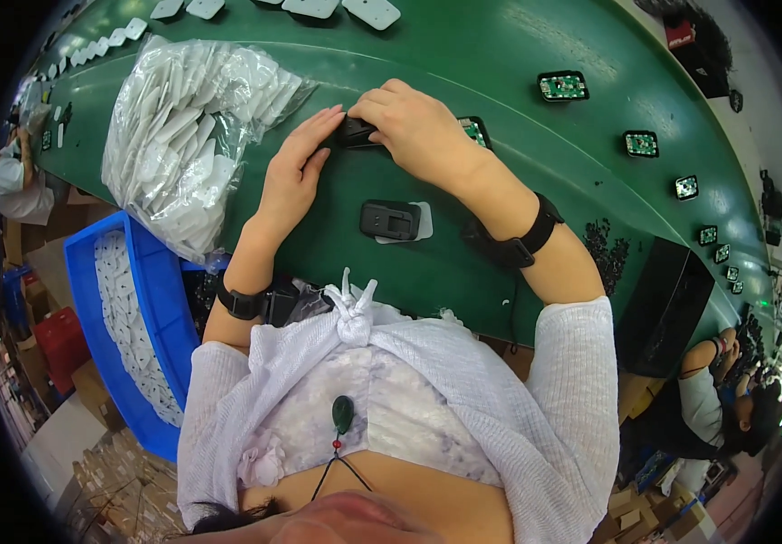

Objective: The person places a small black component into a white plastic cover, inserts a screw by hand, and then presses the cover onto a black electronic housing. They then place the assembled unit onto the green conveyor belt and repeat the process.

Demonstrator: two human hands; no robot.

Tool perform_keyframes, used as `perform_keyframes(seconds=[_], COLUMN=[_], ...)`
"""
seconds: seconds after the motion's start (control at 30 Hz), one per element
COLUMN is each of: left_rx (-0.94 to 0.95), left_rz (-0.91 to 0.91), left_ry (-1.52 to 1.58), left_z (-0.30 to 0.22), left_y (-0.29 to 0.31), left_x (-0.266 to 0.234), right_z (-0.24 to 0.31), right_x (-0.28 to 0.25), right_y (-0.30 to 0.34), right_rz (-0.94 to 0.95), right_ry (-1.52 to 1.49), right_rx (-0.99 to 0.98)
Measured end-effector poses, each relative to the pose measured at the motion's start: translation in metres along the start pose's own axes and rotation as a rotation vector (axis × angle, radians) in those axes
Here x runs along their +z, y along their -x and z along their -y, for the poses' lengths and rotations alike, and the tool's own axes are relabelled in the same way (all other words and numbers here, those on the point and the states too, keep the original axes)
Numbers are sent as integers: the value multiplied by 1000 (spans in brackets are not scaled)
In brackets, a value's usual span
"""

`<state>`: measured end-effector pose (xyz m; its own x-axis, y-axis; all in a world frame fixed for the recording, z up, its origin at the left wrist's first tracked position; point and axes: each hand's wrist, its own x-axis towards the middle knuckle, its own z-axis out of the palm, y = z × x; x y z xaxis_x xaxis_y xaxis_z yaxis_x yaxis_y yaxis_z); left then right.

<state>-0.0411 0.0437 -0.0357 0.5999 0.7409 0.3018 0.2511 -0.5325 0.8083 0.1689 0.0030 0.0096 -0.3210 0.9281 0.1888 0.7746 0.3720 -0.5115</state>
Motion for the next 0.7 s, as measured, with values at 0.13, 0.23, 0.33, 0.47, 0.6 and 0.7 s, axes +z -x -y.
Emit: perform_keyframes(seconds=[0.13, 0.23, 0.33, 0.47, 0.6, 0.7], left_rx=[80, 144, 161, 175, 185, 188], left_rz=[27, 43, 44, 100, 109, 89], left_ry=[-159, -330, -418, -471, -506, -515], left_z=[0, -2, -7, -12, -17, -17], left_y=[1, 3, 6, 6, 3, 4], left_x=[0, -1, 2, 2, 4, 5], right_z=[6, 12, 18, 25, 22, 21], right_x=[2, 9, 14, 16, 18, 15], right_y=[4, 10, 17, 23, 22, 18], right_rz=[3, -79, -139, -219, -238, -223], right_ry=[47, 114, 192, 270, 301, 295], right_rx=[5, 3, 10, 20, 47, 49])
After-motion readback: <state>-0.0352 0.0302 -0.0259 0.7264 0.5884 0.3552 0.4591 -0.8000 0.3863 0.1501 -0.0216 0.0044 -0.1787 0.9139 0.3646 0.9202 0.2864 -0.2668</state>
